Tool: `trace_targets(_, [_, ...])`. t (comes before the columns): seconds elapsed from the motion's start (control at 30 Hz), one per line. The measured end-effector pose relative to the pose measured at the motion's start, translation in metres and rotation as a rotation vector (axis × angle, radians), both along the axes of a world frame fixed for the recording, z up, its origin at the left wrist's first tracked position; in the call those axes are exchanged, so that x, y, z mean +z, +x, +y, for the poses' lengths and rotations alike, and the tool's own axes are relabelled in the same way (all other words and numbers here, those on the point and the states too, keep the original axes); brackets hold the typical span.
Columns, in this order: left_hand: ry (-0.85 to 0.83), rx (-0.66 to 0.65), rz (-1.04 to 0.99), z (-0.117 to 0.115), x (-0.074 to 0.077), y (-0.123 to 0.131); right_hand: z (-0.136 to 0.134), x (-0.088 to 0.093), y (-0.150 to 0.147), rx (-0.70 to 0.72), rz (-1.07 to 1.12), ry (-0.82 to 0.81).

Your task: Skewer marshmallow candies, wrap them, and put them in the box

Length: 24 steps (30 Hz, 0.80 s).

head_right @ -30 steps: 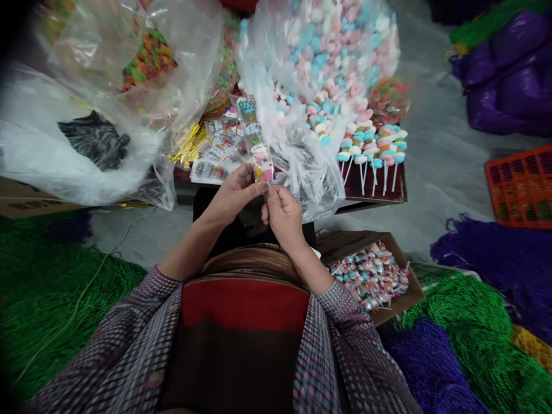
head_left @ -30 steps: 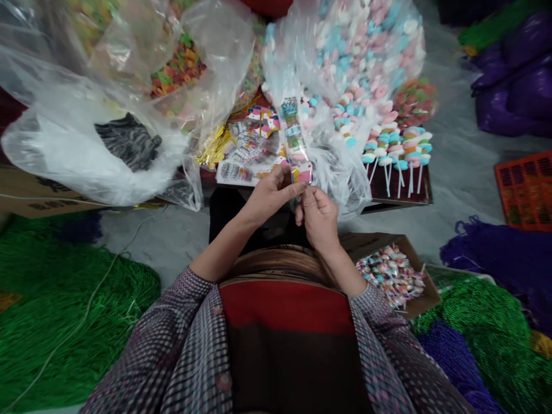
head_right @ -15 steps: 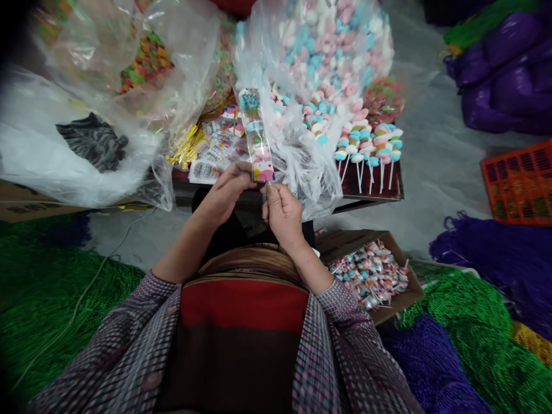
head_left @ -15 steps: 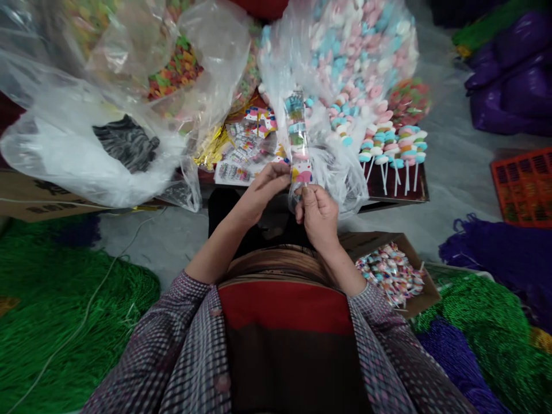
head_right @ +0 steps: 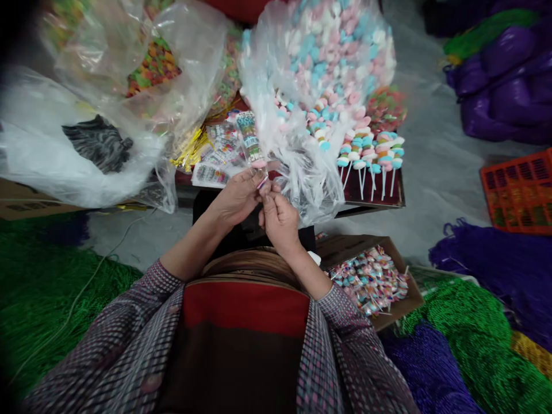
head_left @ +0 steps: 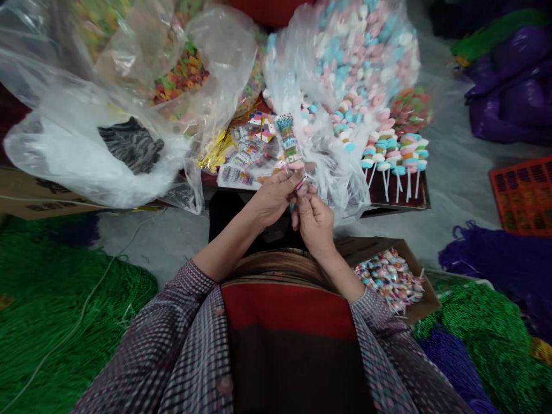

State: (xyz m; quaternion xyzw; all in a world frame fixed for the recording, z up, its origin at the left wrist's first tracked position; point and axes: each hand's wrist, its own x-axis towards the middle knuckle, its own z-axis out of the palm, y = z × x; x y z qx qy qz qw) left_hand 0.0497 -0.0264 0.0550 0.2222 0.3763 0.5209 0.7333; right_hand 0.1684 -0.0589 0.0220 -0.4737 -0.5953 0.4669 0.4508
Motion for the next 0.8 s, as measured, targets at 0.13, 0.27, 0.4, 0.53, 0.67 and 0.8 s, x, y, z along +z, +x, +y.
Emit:
trace_targets(0.13, [0.014,0.050,-0.013,0.000,-0.002,-0.009,0.012,0.008,0.012,0.207,-0.060,-0.048])
trace_targets(0.27, [0.127,-0.017,-0.111,-0.009,0.001,-0.021,0.039,0.026,0.036,0.211,-0.005,-0.058])
trace_targets(0.4, [0.126,-0.379,-0.181,-0.020,0.001,-0.015,0.056,0.037,0.033,0.244,0.228,-0.135])
trace_targets(0.53, [0.168,-0.445,-0.186,-0.022,0.000,-0.007,0.053,0.036,0.008,0.399,0.384,-0.283])
trace_targets(0.67, [0.175,-0.357,-0.117,-0.022,0.003,-0.013,0.050,0.036,-0.004,0.333,0.447,-0.290])
trace_targets(0.8, [0.267,-0.367,0.090,-0.023,-0.003,-0.018,0.051,0.041,-0.004,0.306,0.445,-0.300])
